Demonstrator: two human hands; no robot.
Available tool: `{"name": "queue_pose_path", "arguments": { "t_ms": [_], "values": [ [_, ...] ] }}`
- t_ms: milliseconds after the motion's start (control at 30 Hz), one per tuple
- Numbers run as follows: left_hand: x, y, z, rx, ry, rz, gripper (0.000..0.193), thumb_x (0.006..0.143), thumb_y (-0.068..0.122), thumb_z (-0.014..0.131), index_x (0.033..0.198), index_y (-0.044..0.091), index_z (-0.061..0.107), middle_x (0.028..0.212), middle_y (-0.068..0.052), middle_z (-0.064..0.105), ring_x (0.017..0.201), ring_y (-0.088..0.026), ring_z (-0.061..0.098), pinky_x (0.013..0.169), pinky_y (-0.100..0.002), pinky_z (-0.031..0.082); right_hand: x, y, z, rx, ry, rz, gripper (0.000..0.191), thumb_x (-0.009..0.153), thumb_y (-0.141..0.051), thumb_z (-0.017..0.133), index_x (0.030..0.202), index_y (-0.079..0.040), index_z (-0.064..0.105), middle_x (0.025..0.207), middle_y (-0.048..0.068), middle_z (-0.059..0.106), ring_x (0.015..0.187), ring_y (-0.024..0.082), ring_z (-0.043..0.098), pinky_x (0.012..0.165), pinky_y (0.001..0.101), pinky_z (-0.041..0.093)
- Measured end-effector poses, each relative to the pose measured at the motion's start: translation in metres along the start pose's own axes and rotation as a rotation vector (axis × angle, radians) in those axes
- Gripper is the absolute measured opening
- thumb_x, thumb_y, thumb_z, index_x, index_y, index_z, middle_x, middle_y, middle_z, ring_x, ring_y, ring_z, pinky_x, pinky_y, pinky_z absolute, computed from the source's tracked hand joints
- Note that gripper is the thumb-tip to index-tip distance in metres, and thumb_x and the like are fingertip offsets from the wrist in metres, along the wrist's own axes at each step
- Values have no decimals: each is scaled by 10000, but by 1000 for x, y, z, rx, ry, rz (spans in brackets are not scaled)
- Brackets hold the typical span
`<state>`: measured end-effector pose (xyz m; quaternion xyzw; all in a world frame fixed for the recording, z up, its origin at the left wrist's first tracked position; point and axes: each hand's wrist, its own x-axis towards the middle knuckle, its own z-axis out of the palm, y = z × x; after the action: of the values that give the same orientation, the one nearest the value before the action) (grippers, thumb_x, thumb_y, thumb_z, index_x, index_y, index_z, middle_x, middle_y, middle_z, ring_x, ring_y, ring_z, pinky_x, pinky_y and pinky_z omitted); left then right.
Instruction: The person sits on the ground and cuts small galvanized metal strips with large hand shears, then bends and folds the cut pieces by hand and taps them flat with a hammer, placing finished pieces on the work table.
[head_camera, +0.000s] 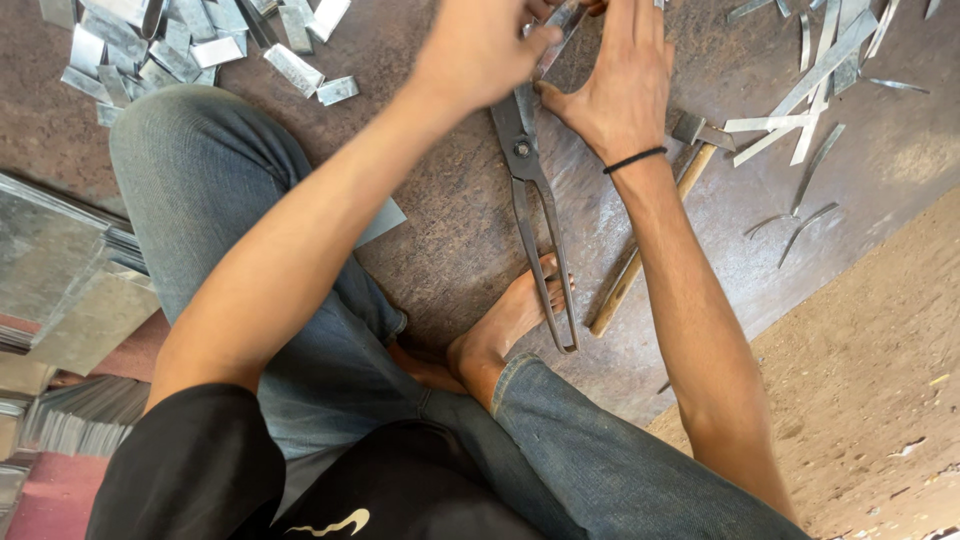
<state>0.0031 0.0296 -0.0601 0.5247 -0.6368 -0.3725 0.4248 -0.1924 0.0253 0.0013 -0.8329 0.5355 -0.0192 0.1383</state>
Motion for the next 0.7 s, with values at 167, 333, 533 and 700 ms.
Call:
{"name": "queue_pose_path", "arguments": {
  "t_ms": [167, 333, 533, 700],
  "values": [
    [-8, 13, 24, -39, 23, -11, 185, 849, 58, 770, 1001, 17, 673, 849, -109, 744, 790, -244, 765, 701, -385, 591, -9, -11, -1, -4, 162, -78, 814, 690, -265, 884, 1361, -47, 479, 1332, 131, 546, 1213, 350, 528, 942, 484, 432],
    [0, 13, 23, -175, -28, -238, 113, 866, 94, 811, 872, 25, 722, 701, -48, 745, 636, -146, 750, 578, -337, 583, -18, -11, -19, -63, 184, -188, 901, 686, -334, 957, 1388, -13, 493, 1318, 151, 525, 1225, 354, 515, 916, 462, 399],
    [-1, 17, 25, -326, -182, -408, 111, 906, 133, 775, 908, 31, 730, 732, -36, 744, 632, -121, 739, 558, -290, 605, -19, -14, -50, -32, 148, -208, 764, 643, -294, 928, 1250, -17, 556, 1202, 145, 544, 1174, 352, 517, 928, 470, 402],
    [4, 21, 14, -325, -300, -285, 141, 986, 172, 730, 1010, 33, 725, 821, -41, 767, 724, -111, 772, 648, -261, 633, -16, -17, -67, 304, 173, -117, 516, 701, -163, 977, 1043, -1, 626, 1034, 103, 647, 984, 267, 622, 832, 391, 493]
  ]
}}
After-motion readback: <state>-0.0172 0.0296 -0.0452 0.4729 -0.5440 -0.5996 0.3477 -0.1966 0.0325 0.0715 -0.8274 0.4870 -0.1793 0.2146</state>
